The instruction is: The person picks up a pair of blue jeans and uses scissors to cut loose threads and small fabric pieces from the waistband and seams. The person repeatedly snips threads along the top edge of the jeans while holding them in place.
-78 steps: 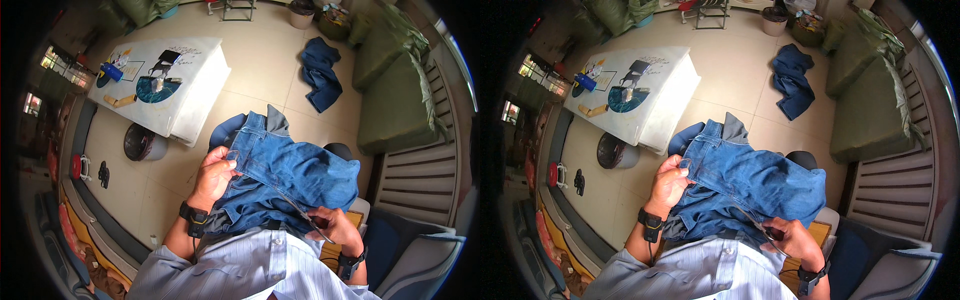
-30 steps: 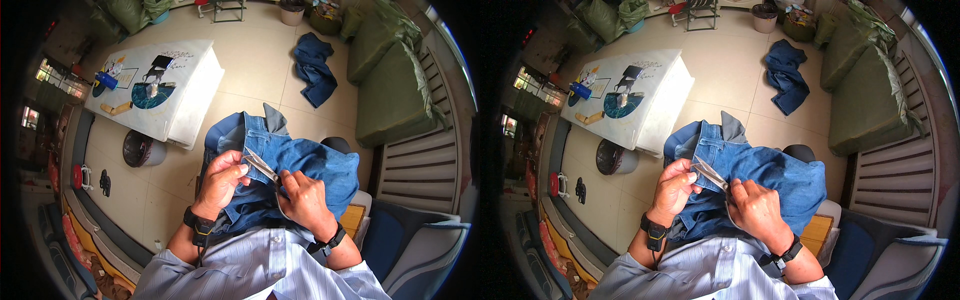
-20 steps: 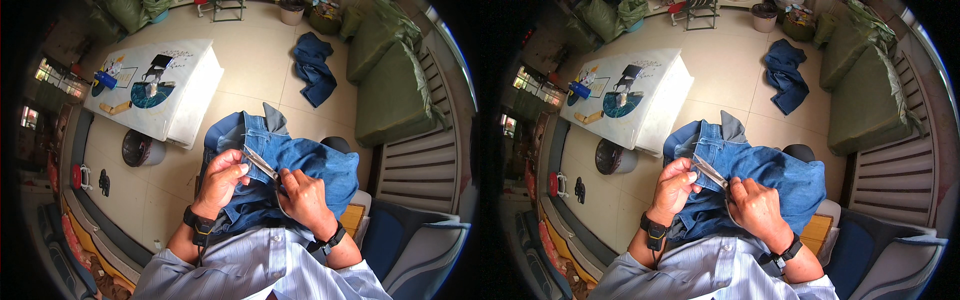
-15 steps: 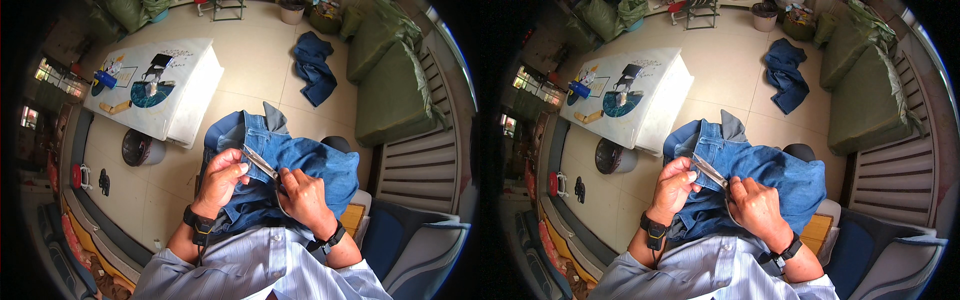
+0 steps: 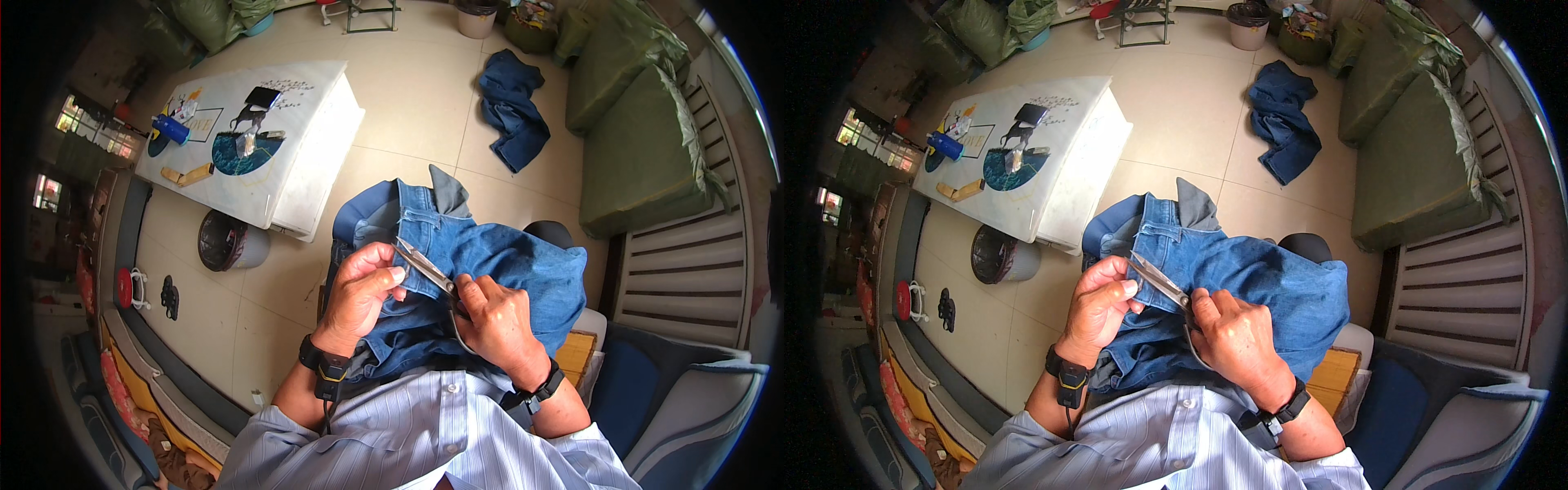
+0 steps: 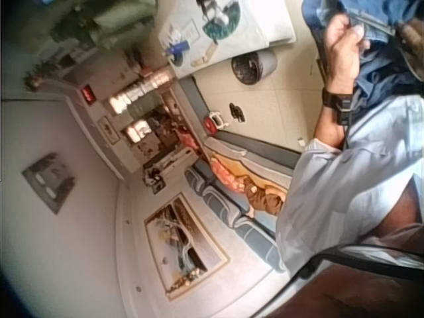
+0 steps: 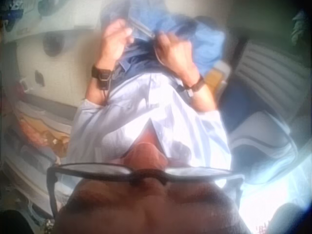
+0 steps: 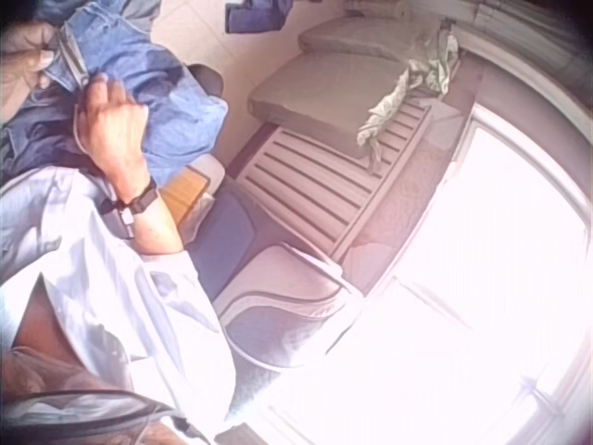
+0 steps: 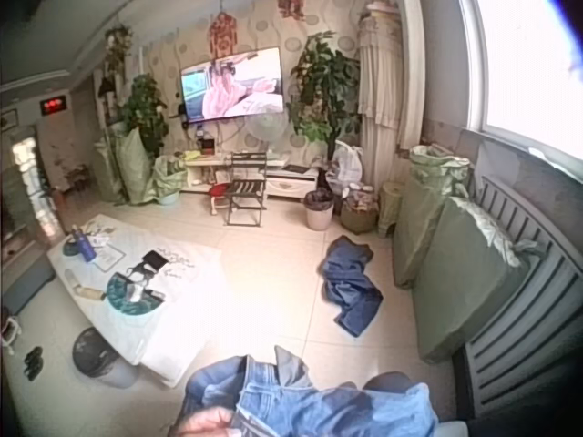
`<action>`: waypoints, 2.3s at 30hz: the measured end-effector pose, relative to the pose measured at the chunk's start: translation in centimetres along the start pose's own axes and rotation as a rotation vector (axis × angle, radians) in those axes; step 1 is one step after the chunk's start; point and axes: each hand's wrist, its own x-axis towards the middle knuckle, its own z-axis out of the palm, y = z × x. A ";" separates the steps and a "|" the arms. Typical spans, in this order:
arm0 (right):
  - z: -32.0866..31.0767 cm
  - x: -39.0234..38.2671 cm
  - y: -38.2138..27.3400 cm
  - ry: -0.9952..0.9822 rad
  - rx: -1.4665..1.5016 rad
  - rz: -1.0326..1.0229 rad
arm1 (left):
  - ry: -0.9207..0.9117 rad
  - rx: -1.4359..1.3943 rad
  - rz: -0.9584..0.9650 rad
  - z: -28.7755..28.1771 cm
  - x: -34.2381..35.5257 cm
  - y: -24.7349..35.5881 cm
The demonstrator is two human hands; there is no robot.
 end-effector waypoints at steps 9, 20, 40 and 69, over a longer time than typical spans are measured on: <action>0.4 0.0 0.2 0.025 0.023 -0.012 | 0.006 -0.006 0.003 -0.1 0.1 -0.2; 0.3 0.3 0.1 0.014 0.076 0.000 | -0.011 -0.018 0.006 -0.9 0.2 -0.5; 0.8 0.4 0.4 0.020 0.054 -0.025 | 0.003 -0.014 0.003 -0.8 0.2 -0.4; -1.0 0.1 2.4 0.008 0.583 0.386 | 0.151 0.236 0.008 -1.8 1.3 0.4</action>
